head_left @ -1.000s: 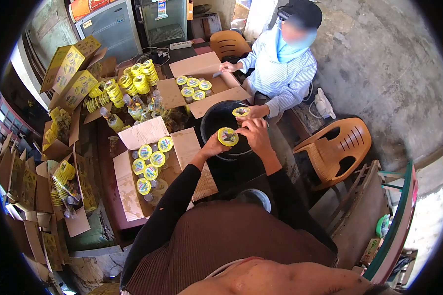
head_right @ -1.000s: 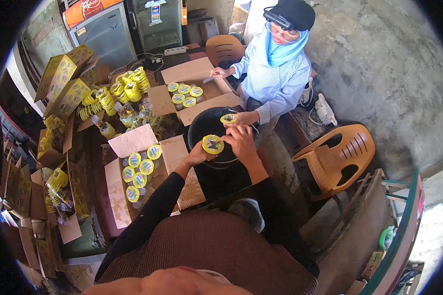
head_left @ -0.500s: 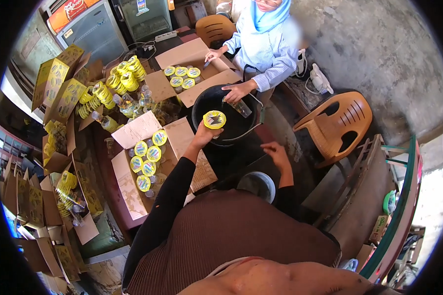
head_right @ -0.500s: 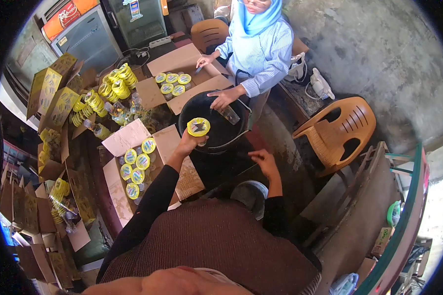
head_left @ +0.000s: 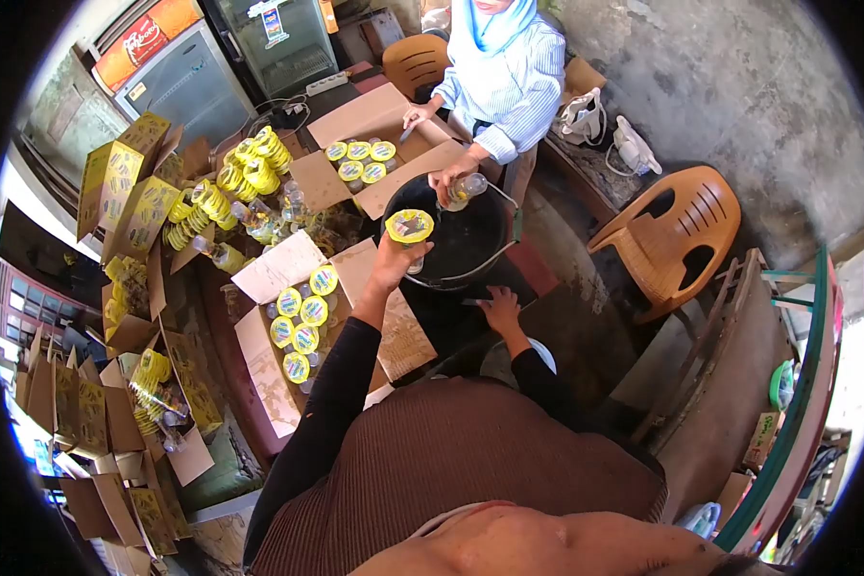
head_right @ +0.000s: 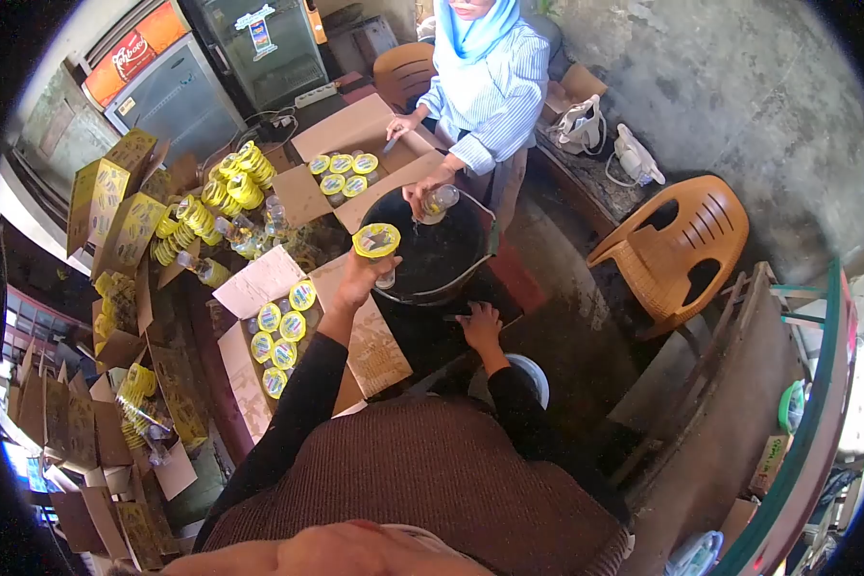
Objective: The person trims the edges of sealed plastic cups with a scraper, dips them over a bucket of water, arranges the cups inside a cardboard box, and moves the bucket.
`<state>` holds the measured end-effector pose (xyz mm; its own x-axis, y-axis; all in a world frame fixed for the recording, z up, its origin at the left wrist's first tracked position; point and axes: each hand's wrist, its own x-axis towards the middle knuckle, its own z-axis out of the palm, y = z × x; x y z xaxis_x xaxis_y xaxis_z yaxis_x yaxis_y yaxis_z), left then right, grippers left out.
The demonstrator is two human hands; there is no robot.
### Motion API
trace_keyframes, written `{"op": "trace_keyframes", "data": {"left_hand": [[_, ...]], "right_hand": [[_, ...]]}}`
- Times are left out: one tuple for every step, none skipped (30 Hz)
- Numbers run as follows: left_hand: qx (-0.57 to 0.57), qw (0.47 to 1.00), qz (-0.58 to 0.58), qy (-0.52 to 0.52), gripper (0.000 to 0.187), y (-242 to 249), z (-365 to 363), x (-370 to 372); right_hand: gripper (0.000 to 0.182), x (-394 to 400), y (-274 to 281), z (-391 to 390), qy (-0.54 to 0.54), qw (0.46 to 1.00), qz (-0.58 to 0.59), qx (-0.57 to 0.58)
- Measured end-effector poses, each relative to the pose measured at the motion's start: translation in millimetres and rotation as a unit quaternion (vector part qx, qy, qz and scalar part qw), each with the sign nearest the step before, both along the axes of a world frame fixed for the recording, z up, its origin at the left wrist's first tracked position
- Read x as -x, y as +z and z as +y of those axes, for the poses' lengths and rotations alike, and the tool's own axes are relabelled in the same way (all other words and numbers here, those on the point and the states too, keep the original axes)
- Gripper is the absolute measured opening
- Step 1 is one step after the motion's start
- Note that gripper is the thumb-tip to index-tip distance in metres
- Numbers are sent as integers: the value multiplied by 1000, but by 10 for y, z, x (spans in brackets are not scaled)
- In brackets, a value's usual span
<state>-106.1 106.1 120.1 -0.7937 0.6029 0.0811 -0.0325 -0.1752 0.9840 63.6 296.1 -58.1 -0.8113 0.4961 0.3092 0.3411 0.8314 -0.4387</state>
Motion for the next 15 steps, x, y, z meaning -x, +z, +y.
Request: {"op": "trace_keyframes", "data": {"left_hand": [[1,1000,2,4,35,18,-22,-2],[2,999,27,23,35,-6,-42,5],[2,998,51,41,35,-28,-59,18],[22,995,80,46,36,-37,-70,52],[21,995,81,48,36,-54,-87,67],[75,985,142,65,37,-1,-102,55],[129,967,202,83,38,47,-114,42],[128,967,203,84,38,79,-119,25],[141,966,199,91,40,101,-123,-3],[155,964,195,96,41,101,-125,-13],[155,964,196,95,41,107,-126,-11],[186,957,210,74,44,95,-131,-3],[217,949,223,52,47,109,-129,-7],[217,949,225,51,47,120,-123,-25],[221,952,207,47,50,161,-117,-75]], "right_hand": [[24,17,127,-31,-12,998,-7,-54],[24,46,176,8,-8,999,-5,-53],[25,77,240,97,86,990,-66,95],[26,112,346,140,178,947,-125,238],[26,127,441,145,179,947,-125,238],[26,115,685,108,221,893,-147,363],[26,114,926,67,258,821,-167,480],[26,128,1150,19,260,822,-167,479],[23,143,1361,-48,266,807,-128,511],[22,195,1463,-101,270,790,-88,543],[22,284,1492,-135,270,791,-87,543],[22,377,1522,-168,249,791,-23,559],[22,469,1537,-193,227,786,42,573],[20,605,1470,-201,213,784,71,579],[20,711,1434,-222,213,784,73,578]]}}
